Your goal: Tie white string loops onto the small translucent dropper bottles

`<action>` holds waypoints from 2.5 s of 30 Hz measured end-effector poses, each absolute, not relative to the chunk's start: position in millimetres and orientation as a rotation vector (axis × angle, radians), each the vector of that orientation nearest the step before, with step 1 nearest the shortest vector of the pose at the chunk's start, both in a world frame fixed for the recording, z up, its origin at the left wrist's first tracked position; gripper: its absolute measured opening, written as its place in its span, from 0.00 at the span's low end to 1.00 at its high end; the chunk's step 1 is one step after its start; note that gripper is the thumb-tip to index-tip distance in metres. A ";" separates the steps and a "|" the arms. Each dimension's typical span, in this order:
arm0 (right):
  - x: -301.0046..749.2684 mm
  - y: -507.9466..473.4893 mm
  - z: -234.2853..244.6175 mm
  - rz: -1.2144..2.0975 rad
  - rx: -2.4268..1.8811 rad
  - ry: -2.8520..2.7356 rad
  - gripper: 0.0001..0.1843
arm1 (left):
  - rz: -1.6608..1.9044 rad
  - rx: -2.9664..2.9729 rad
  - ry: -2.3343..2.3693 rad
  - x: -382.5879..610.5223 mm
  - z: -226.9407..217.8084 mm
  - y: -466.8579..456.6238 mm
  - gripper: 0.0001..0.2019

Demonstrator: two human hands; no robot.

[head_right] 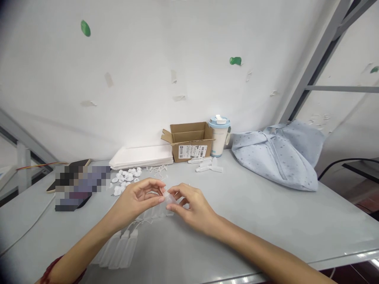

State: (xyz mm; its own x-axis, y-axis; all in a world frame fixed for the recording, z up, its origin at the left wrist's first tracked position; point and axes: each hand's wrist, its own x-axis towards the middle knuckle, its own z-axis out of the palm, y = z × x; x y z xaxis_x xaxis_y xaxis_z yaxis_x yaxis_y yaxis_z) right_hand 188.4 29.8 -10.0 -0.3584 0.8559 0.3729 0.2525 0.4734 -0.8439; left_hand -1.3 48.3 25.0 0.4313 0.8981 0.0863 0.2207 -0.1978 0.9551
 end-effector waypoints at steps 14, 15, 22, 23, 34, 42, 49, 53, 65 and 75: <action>188.0 29.1 -10.1 0.936 -0.979 -1.814 0.12 | 0.856 1.850 1.118 1.2 30.0 41.9 0.05; 187.6 28.6 -10.0 0.945 -0.977 -1.815 0.11 | 0.851 1.852 1.109 1.9 30.0 41.8 0.04; 186.3 29.2 -11.2 0.981 -0.984 -1.796 0.13 | 0.876 2.028 1.143 2.5 26.6 40.6 0.03; 186.3 29.6 -11.0 0.992 -0.998 -1.787 0.13 | 0.888 2.111 1.149 2.0 24.4 40.4 0.03; 184.0 28.8 -10.3 1.351 -1.056 -1.484 0.15 | 0.987 2.885 1.002 1.8 16.4 39.2 0.08; 180.3 25.3 -10.3 1.378 -1.004 -1.429 0.12 | 0.794 2.983 0.849 2.7 18.7 34.7 0.14; 173.9 15.7 -11.7 1.460 -0.958 -1.474 0.11 | 0.770 2.988 0.960 -2.9 14.3 13.7 0.17; 169.9 6.6 -11.6 1.413 -0.944 -1.693 0.09 | 0.753 2.896 1.022 -24.4 5.3 -7.8 0.22; 164.4 -7.2 -15.3 0.956 -0.778 -2.395 0.17 | 0.473 2.641 1.089 -64.1 -9.1 -27.7 0.28; 165.7 -7.6 -15.8 0.912 -0.705 -2.440 0.20 | 0.365 2.621 1.089 -68.5 -3.7 -21.9 0.26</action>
